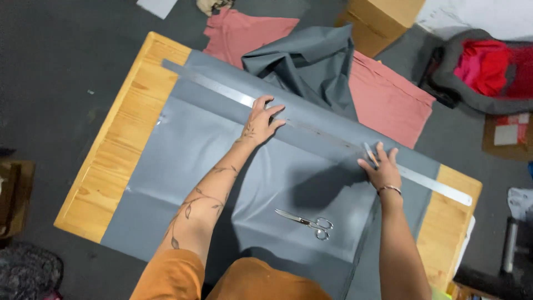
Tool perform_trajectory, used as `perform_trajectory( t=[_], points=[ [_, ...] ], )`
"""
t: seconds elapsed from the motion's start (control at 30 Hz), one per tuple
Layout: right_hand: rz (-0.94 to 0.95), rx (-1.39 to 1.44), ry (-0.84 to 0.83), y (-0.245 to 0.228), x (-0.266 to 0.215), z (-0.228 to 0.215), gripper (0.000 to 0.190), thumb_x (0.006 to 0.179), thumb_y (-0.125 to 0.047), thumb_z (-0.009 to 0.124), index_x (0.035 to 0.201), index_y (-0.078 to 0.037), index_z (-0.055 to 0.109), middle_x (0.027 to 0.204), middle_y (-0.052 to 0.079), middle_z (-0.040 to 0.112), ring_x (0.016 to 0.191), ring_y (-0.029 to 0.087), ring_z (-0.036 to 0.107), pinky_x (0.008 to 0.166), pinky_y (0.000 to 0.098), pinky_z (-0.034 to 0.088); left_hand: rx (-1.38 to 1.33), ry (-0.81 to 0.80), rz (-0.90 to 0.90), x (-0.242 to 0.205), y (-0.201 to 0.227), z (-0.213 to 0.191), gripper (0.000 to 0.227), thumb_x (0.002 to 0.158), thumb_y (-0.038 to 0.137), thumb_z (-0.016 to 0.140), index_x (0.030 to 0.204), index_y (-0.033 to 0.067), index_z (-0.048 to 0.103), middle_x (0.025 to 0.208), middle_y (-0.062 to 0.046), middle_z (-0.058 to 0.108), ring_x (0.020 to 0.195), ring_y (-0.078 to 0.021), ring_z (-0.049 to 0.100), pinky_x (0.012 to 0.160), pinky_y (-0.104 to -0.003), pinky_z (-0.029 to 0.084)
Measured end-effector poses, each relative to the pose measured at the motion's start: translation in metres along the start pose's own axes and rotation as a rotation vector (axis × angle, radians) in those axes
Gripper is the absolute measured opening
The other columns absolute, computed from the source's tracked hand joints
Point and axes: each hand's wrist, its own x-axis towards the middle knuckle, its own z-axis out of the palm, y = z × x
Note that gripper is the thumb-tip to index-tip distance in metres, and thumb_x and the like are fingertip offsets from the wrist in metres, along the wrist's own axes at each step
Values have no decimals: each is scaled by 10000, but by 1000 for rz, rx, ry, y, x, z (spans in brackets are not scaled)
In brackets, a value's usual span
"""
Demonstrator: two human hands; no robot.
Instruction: The person measures and marks a large piece of gray fabric on a wooden table using a metal ruler and a pencil. They draw straight lines along the ruler's edge and then fold the fabric to align the marked sections.
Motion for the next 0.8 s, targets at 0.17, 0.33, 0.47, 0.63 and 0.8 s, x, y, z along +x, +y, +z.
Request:
perform_trajectory(
  t=[0.17,0.33,0.47,0.63,0.8],
  points=[
    [23,53,75,0,-1,4,955,785,-780,614,1589,-334,352,1664,192,196,1361,491,449,1146,524,386,420,536,-206,-26,-22,-48,753,938,501,704,1471,9,500,1560,-344,278,1484,-489,197,1212,-642,77],
    [57,42,145,20,32,13,806,858,-861,541,1458,-323,555,1579,206,411,1317,457,504,1110,518,397,465,479,-88,-47,-44,-56,741,941,573,638,1440,34,540,1513,-326,388,1454,-498,285,1205,-635,150],
    [197,175,104,-54,-10,-28,835,768,-664,669,1420,-154,564,1320,133,620,1252,421,513,1031,494,404,596,550,62,-58,-56,-42,609,943,579,613,1390,166,600,1432,-235,514,1419,-497,347,1189,-601,302],
    [206,147,139,-28,18,-4,850,687,-617,781,1365,-149,569,1343,107,588,1180,406,560,952,526,454,376,548,32,-59,-68,-54,470,976,451,595,1275,93,656,1392,-200,542,1346,-408,451,1120,-540,378],
    [231,142,137,-20,25,3,819,736,-566,794,1400,-152,551,1310,121,600,1148,419,581,950,555,467,405,663,-175,-47,-93,-77,729,980,491,650,1464,-4,421,1530,-281,349,1437,-471,333,1193,-595,328]
  ],
)
